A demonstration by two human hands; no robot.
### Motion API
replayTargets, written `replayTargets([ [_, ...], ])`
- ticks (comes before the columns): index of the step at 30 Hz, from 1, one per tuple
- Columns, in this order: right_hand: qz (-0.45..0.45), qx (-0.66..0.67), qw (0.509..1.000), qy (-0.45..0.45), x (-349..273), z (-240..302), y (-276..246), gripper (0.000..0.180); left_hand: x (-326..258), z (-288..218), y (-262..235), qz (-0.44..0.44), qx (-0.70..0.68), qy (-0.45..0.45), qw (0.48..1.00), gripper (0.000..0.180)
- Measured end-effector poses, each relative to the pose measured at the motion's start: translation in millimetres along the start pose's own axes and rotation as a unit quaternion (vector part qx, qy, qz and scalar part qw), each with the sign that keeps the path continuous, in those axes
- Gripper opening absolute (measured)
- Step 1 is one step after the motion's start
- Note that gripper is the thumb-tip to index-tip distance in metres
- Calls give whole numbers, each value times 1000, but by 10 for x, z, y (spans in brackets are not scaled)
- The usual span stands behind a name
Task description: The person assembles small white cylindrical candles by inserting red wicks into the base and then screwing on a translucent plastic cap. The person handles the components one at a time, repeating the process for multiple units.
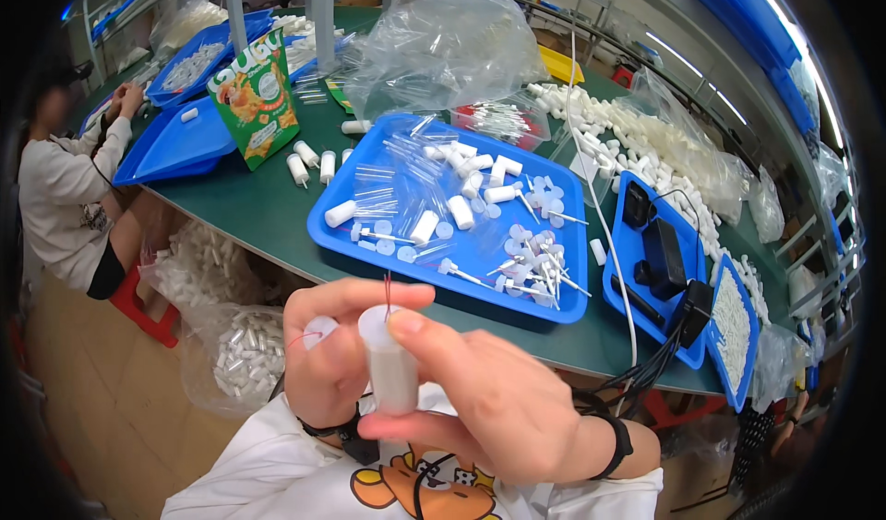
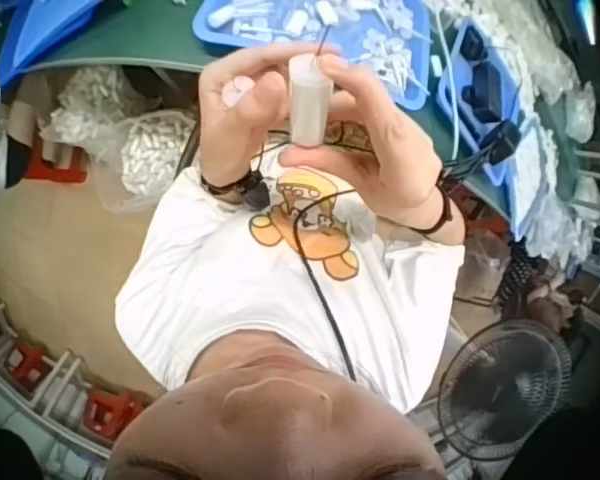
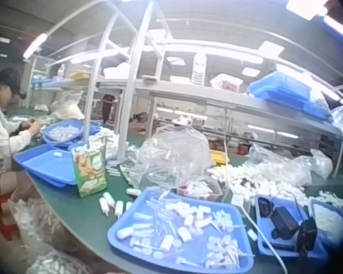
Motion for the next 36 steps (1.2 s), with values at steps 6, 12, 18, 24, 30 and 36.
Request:
replayTargets([
  [6,-40,-46,998,-34,-37,79,-99,55,-14,81,91,81,-64,23,994,28],
  [12,-29,3,999,-21,-83,173,-130,66,-15,19,211,180,-194,79,961,33],
  [18,-46,-79,988,-123,-228,260,-145,47,0,-36,283,219,-174,161,947,40],
  [24,-39,-162,959,-228,-303,347,-127,34,49,-75,378,247,-135,213,936,39],
  [30,-111,-239,928,-263,-391,341,-29,21,27,-79,406,226,-128,203,944,42],
  [36,-129,-315,888,-310,-480,334,79,24,27,-75,421,242,-116,184,946,43],
])
Point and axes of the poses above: each hand's wrist, its own x-axis towards the middle knuckle, its own y-axis out of the palm, z = x × y, the point moved 6 cm from there along x, towards the middle knuckle, and after that the axes turned 13 degrees about x, right-handed, at the moved point
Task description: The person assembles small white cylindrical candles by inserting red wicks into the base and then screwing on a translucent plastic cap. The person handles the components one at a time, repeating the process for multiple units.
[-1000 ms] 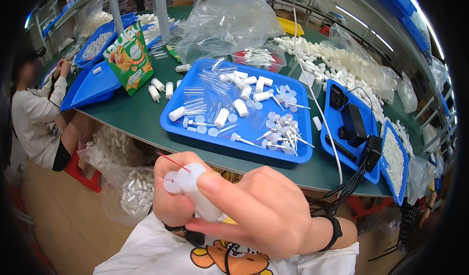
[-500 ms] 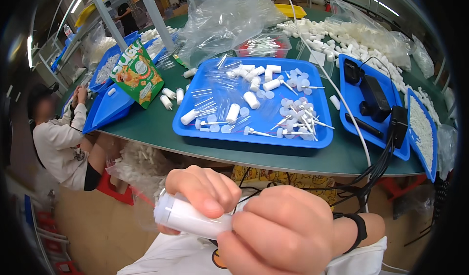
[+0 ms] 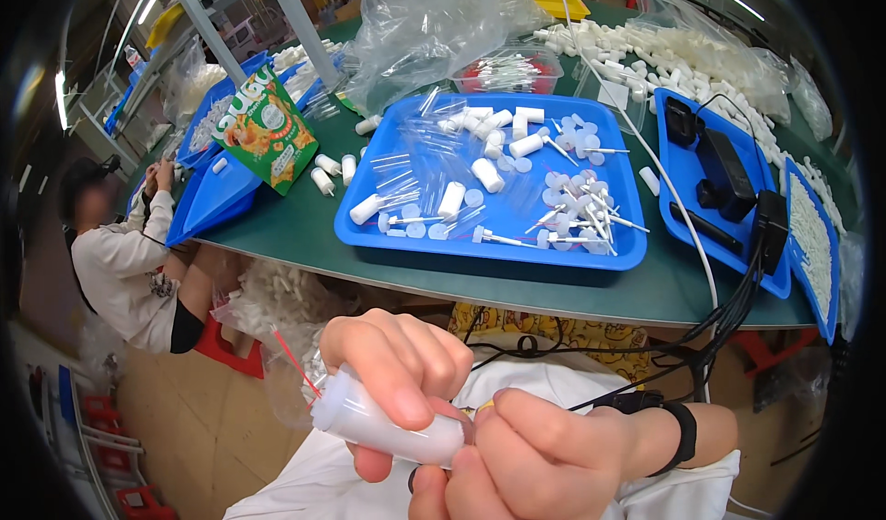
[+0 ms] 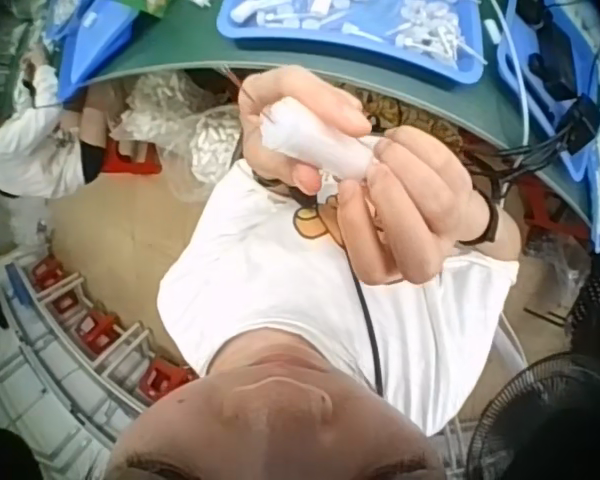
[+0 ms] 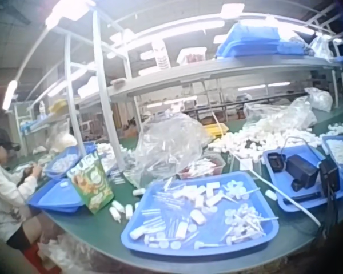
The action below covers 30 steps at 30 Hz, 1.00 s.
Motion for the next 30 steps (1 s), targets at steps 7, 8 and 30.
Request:
replayTargets([
  [7,76,142,984,81,33,-118,-61,32,-70,49,-39,25,-42,-84,995,45],
  [8,58,173,973,139,37,-171,-77,40,-88,66,-44,28,-56,-99,993,46],
  [30,131,231,933,242,36,-410,-8,71,-143,146,23,38,3,-149,988,34],
])
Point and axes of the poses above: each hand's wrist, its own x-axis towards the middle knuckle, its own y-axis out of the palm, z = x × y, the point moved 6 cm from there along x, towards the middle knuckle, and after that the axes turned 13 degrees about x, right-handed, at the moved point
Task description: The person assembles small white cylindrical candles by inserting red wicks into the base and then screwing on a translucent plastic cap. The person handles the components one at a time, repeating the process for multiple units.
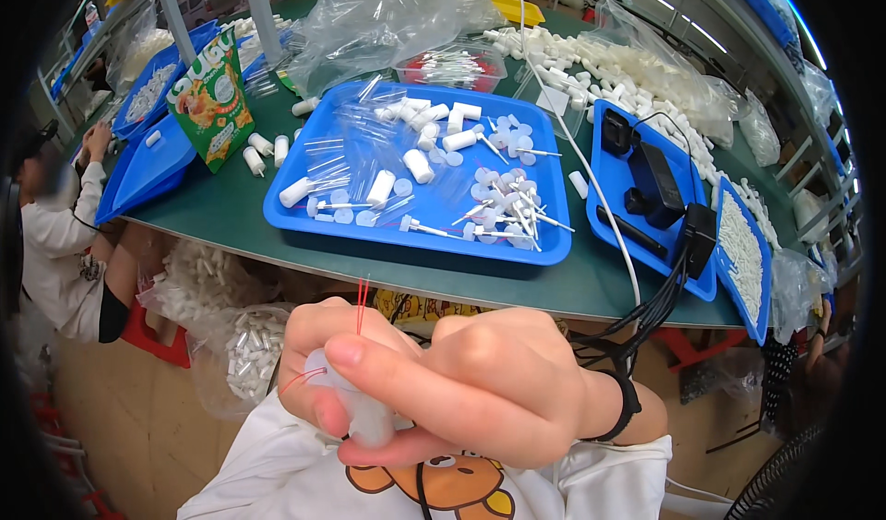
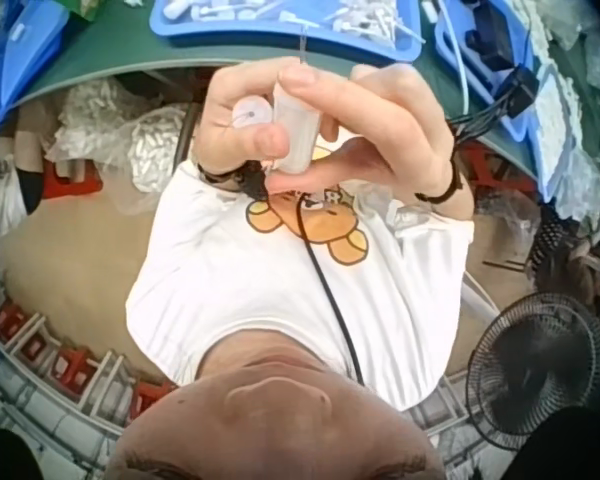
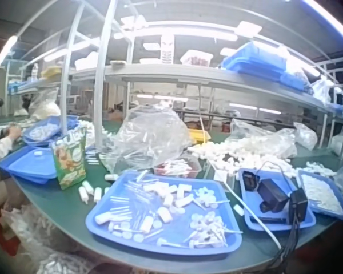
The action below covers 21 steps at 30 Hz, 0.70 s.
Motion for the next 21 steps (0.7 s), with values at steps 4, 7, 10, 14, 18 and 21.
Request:
replayTargets([
  [4,-37,10,997,-71,-13,6,0,48,-10,84,21,32,-67,-24,997,32],
  [7,2,11,998,-65,-10,-26,-19,59,-32,80,14,-10,-80,-33,996,31],
  [10,11,-24,999,-19,3,-74,7,72,-23,57,-14,-87,-80,-55,991,31],
  [14,-12,-2,997,71,86,-187,-19,80,53,109,-98,-201,-47,-41,978,50],
  [18,-62,37,996,53,92,-194,-98,66,97,96,-83,-200,-47,-45,978,48],
  [21,-33,-2,998,47,98,-186,-75,63,104,125,-110,-198,-59,-11,978,47],
])
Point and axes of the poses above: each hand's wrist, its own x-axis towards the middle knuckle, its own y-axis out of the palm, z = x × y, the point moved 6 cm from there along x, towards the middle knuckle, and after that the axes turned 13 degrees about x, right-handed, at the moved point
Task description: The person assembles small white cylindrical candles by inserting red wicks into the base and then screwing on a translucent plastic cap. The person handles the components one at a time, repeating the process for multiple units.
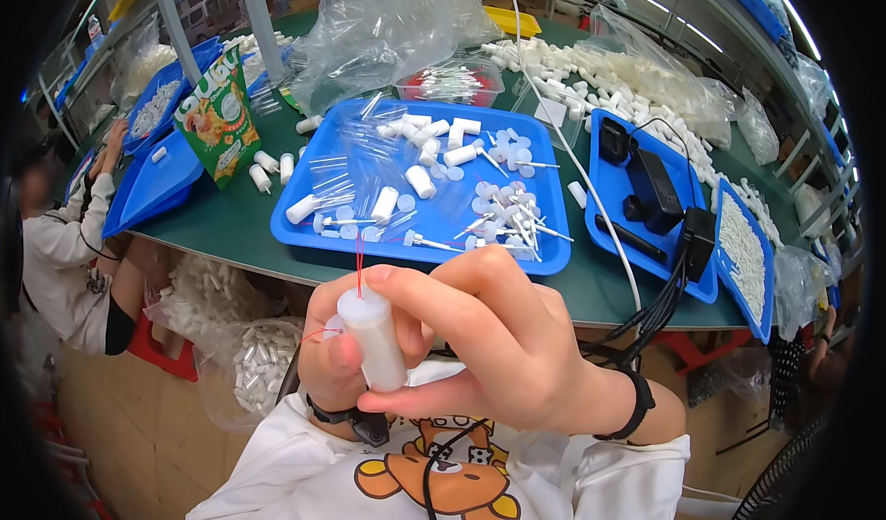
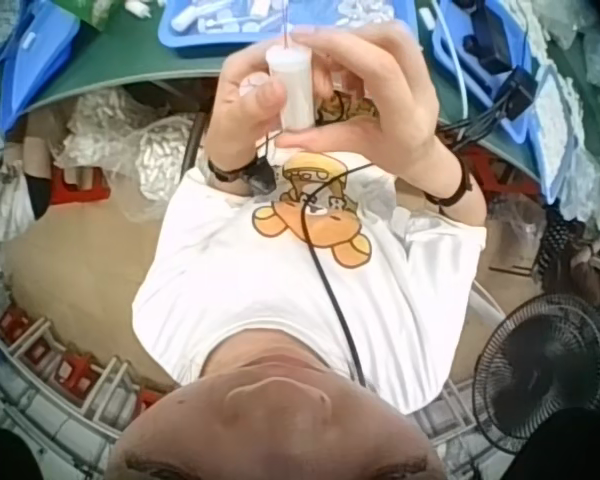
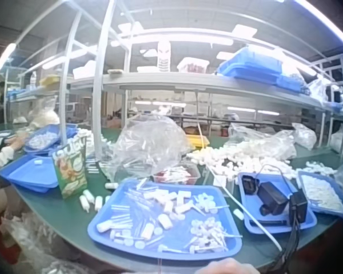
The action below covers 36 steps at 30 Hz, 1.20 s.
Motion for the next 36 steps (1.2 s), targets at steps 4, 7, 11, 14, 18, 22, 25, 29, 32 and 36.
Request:
replayTargets([
  [4,0,-32,999,0,-6,19,17,58,22,45,-11,19,-34,-12,999,47],
  [7,22,-50,998,-15,16,30,41,57,10,84,-20,51,-61,-44,996,48],
  [11,64,-92,993,46,67,-46,51,69,83,144,-155,22,-12,-75,997,55],
  [14,129,-49,976,167,296,-169,88,63,252,361,-463,45,-39,-71,996,50],
  [18,261,109,920,271,591,-119,445,54,268,467,-607,-18,-105,-33,994,38],
  [22,439,136,812,359,574,-259,1142,49,404,507,-480,109,-231,-134,958,30],
  [25,538,146,717,419,664,-281,1748,56,439,529,-546,144,-282,-126,940,33],
  [29,494,197,766,362,1045,-457,2131,66,442,536,-682,75,-206,-75,973,34],
  [32,438,149,823,330,1412,-793,2127,53,371,349,-705,60,-208,-35,976,40],
  [36,415,64,834,357,1594,-1361,1774,37,408,260,-658,32,-98,-40,994,43],
])
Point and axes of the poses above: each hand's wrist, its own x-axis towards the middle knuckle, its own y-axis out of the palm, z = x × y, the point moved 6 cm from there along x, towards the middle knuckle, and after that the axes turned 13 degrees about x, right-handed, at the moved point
